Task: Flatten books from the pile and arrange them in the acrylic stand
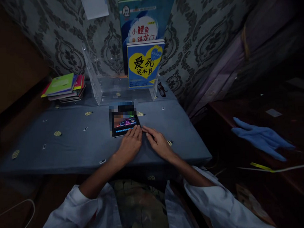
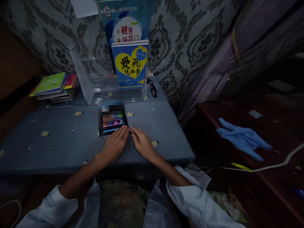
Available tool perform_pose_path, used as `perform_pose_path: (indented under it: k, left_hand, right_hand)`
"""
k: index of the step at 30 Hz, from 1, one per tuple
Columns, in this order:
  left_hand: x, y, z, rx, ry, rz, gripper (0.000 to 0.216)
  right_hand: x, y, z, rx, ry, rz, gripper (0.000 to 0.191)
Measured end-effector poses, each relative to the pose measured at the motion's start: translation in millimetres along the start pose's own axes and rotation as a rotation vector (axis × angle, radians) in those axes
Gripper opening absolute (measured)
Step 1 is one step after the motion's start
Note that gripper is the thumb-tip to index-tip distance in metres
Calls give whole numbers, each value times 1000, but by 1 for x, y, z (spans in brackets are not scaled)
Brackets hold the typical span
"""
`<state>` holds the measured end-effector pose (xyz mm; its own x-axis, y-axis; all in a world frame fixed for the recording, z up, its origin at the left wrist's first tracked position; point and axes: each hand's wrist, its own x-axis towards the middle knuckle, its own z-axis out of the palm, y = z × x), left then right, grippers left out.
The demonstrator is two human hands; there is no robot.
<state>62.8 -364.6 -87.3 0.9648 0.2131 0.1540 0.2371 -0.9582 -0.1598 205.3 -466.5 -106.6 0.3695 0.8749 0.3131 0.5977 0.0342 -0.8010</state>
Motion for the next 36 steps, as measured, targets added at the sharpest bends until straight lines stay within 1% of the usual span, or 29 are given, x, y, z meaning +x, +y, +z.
perform_pose_path:
  k: [6,11,20,30,36]
  left_hand:
    - [-2,-1,3,-31,-14,1,56]
    - [-5,1,0,-31,-29,-13,56]
    - [-25,-4,-8,-40,-26,-62,51]
    - [-52,-11,-4,-57,21,-213,44]
    - [-68,-18,0,-89,84,-271,43]
  right_hand:
    - [-3,1,2,-78,-7,-49,43]
    - [-4,0,0,-89,-17,-56,43]
    - [-5,-1,-1,-107,-33,-40,42]
    - [-7,-4,-3,-134,-46,-30,41]
    - [-15,-4,7,-175,0,-16,42]
